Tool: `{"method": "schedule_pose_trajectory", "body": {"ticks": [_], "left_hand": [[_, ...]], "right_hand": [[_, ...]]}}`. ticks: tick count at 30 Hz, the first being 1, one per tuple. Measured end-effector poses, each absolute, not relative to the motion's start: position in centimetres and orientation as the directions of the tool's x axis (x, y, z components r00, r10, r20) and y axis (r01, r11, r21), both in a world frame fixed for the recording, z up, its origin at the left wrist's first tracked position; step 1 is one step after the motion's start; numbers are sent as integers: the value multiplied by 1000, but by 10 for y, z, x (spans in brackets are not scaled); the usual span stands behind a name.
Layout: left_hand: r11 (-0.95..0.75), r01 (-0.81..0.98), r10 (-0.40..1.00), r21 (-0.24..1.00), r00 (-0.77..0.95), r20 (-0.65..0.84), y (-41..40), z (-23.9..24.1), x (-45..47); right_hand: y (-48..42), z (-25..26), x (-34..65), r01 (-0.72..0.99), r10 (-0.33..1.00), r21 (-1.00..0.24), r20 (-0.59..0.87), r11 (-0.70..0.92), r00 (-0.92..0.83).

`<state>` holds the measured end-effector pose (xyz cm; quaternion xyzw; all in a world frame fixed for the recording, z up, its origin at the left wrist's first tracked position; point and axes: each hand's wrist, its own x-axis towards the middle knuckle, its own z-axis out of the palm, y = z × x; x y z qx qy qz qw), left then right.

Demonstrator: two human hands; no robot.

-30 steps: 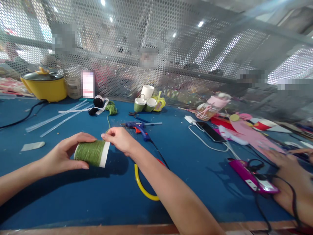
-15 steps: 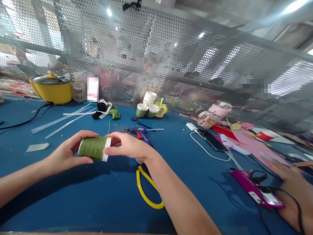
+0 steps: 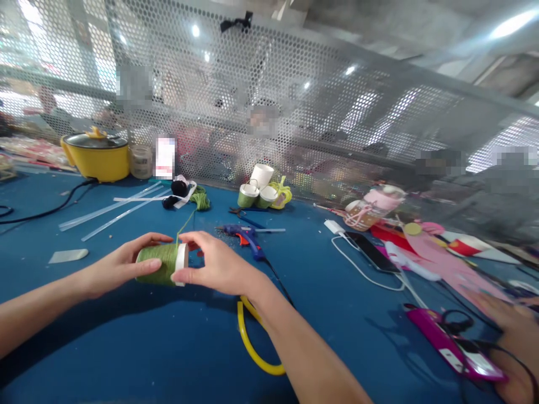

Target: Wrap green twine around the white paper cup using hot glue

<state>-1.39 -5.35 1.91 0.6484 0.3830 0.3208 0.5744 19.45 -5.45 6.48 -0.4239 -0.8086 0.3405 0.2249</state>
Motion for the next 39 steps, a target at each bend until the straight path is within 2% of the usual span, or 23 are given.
{"method": "schedule_pose_trajectory", "body": {"ticks": [2,4,5,7,10,15,19,23,28,31,39], "left_hand": [[-81,122,868,989,497,10,-53,19,-13],[-100,131,870,986,493,23,-53,18,-12],[-103,140,871,985,491,21,-53,19,-12],[-102,148,872,984,488,17,-53,19,-12],[-96,118,883,988,468,30,-52,17,-12],[-91,101,882,991,470,33,-52,13,-13],[-67,84,869,994,494,16,-53,15,-12],[-45,81,866,996,500,-1,-53,16,-12],[-84,103,868,991,496,22,-51,12,-14],[-110,131,868,985,496,31,-49,11,-14],[-190,193,856,963,513,66,-48,9,-17]], "right_hand": [[-46,68,203,529,897,-783,81,327,-434],[-33,71,217,634,962,-733,108,248,-251],[-26,71,224,730,981,-655,120,195,-154],[-14,69,240,907,992,-418,127,57,-4],[-5,57,258,956,997,-293,57,-28,47],[1,33,271,956,993,-269,-11,-115,116],[7,24,274,925,984,-338,-17,-173,178],[2,28,273,858,980,-483,1,-174,199],[-27,53,258,716,998,-696,2,-43,62],[-48,67,246,546,998,-837,-37,0,-57],[-82,69,230,428,976,-902,-38,60,-216]]}}
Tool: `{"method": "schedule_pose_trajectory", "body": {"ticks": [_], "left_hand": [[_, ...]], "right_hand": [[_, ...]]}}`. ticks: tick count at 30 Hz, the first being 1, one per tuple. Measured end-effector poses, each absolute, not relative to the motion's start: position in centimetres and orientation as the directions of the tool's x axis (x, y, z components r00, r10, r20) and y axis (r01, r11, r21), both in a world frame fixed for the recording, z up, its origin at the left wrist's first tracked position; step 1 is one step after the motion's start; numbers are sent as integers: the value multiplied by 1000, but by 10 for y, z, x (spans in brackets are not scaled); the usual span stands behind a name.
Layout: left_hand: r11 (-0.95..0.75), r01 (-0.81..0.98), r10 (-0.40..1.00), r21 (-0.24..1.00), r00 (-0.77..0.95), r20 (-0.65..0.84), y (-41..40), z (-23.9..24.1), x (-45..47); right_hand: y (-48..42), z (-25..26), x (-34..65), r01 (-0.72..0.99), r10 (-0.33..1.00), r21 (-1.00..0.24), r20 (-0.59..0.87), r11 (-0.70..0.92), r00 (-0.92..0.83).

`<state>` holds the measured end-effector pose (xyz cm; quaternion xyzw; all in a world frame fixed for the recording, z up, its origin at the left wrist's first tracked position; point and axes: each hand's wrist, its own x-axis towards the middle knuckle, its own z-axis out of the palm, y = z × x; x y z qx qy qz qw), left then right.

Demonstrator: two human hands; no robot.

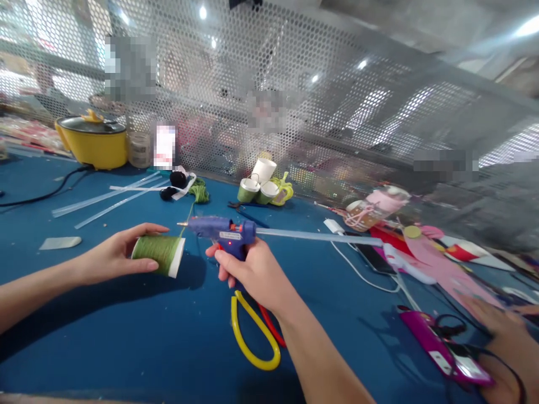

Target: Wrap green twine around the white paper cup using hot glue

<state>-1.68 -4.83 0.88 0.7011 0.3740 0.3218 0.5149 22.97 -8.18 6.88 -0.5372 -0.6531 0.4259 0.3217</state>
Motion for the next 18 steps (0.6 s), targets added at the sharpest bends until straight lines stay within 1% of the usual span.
{"method": "schedule_pose_trajectory", "body": {"ticks": [4,7,11,14,18], "left_hand": [[-354,260,794,899,591,142,-54,9,-17],[-440,266,732,857,659,172,-59,10,-15],[-503,243,669,829,717,196,-64,10,-12],[-553,236,638,799,737,223,-65,9,-10],[-609,241,600,755,763,241,-67,11,-8]], "right_hand": [[-76,56,224,232,982,-972,-12,33,-189],[-71,47,216,112,976,-993,-50,-27,-214],[-70,41,206,38,955,-997,-72,-63,-287],[-69,41,201,25,954,-998,-55,-49,-294],[-66,40,197,-54,948,-997,-38,-58,-315]]}}
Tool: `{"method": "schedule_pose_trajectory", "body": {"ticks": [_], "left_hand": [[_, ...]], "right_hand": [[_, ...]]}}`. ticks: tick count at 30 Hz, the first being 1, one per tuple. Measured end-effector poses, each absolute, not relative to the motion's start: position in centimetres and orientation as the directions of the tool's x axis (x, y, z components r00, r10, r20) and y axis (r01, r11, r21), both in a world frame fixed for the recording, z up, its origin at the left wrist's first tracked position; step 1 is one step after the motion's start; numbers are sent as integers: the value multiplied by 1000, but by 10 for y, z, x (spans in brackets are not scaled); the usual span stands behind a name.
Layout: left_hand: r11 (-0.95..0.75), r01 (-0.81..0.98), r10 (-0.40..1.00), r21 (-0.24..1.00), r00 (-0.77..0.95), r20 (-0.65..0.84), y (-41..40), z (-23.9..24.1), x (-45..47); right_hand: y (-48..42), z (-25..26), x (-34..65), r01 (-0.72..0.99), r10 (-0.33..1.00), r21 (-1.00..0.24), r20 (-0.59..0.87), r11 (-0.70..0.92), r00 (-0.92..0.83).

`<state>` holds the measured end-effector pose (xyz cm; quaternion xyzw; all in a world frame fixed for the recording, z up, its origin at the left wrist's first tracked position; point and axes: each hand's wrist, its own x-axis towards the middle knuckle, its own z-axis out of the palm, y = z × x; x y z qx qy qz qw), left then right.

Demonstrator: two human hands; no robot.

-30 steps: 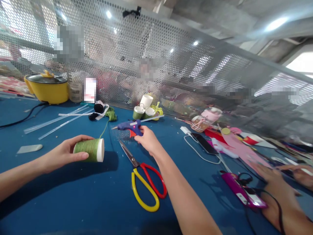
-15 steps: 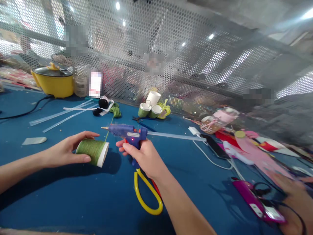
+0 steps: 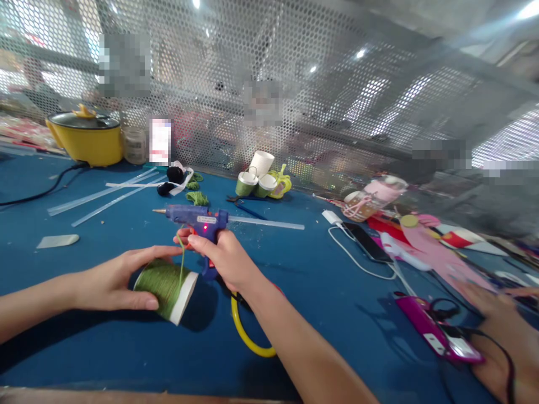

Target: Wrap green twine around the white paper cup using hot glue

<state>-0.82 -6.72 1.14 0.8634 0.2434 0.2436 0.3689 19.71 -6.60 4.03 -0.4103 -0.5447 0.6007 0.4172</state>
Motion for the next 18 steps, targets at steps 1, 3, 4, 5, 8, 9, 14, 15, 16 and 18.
{"method": "schedule_pose_trajectory", "body": {"ticks": [1,3,4,5,8,9,14,15,16,18], "left_hand": [[-614,242,596,751,767,240,-68,12,-8],[-609,260,604,749,765,226,-69,13,-6],[-603,277,615,748,759,215,-70,14,-6],[-596,294,627,747,752,204,-70,14,-5],[-600,303,638,741,739,215,-71,12,-4],[-608,287,631,740,741,230,-71,12,-4],[-650,255,600,716,750,278,-71,9,-6],[-662,251,587,707,759,280,-71,9,-6],[-672,252,575,697,770,277,-71,9,-5],[-685,257,555,682,791,259,-71,11,-5]], "right_hand": [[-65,39,196,-63,945,-996,-43,-67,-326],[-64,37,195,-56,939,-995,-56,-79,-340],[-63,36,195,-45,937,-996,-63,-83,-345],[-63,36,194,-35,935,-996,-68,-85,-347],[-61,35,194,-27,931,-995,-77,-92,-358],[-61,34,194,-28,928,-995,-82,-99,-362],[-59,33,193,-26,915,-991,-110,-130,-387],[-58,33,193,-25,915,-991,-113,-132,-388],[-58,32,193,-22,915,-991,-114,-132,-388],[-57,32,193,-9,918,-993,-105,-118,-383]]}}
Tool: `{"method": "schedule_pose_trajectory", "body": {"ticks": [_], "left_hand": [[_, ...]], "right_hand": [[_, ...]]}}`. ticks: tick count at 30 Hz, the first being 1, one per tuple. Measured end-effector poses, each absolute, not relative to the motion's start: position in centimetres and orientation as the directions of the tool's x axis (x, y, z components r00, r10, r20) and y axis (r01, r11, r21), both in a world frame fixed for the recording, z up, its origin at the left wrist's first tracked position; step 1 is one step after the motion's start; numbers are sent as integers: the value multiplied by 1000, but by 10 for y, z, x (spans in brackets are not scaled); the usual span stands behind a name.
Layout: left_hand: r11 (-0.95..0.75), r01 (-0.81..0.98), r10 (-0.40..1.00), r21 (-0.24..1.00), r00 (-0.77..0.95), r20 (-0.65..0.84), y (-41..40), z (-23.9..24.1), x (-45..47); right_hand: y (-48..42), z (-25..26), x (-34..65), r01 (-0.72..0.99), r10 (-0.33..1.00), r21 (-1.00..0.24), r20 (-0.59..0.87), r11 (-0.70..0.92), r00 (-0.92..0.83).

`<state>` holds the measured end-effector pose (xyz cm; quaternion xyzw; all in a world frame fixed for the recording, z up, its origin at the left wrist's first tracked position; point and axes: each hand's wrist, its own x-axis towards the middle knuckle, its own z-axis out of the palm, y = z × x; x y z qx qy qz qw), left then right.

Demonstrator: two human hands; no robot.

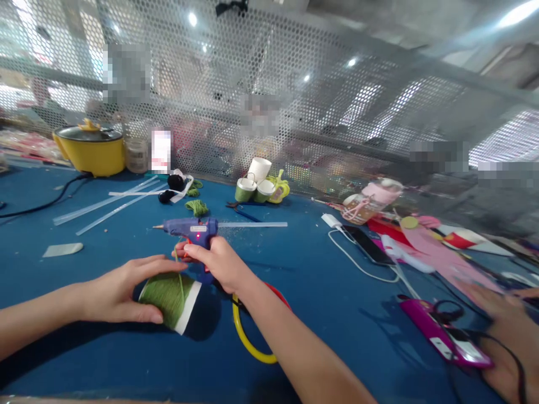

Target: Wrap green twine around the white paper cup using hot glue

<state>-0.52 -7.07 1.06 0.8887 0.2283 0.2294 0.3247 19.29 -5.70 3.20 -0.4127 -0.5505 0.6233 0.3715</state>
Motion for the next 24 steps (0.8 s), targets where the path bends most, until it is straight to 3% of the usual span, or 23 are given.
{"method": "schedule_pose_trajectory", "body": {"ticks": [9,18,24], "left_hand": [[-679,463,708,570,618,341,-51,13,-19],[-647,543,754,535,558,347,-40,7,-26],[-660,503,740,558,566,364,-40,10,-26]], "right_hand": [[-66,53,215,336,983,-936,42,101,-178],[-85,68,218,639,984,-768,-81,41,-161],[-89,72,215,700,985,-705,-14,111,-170]]}}
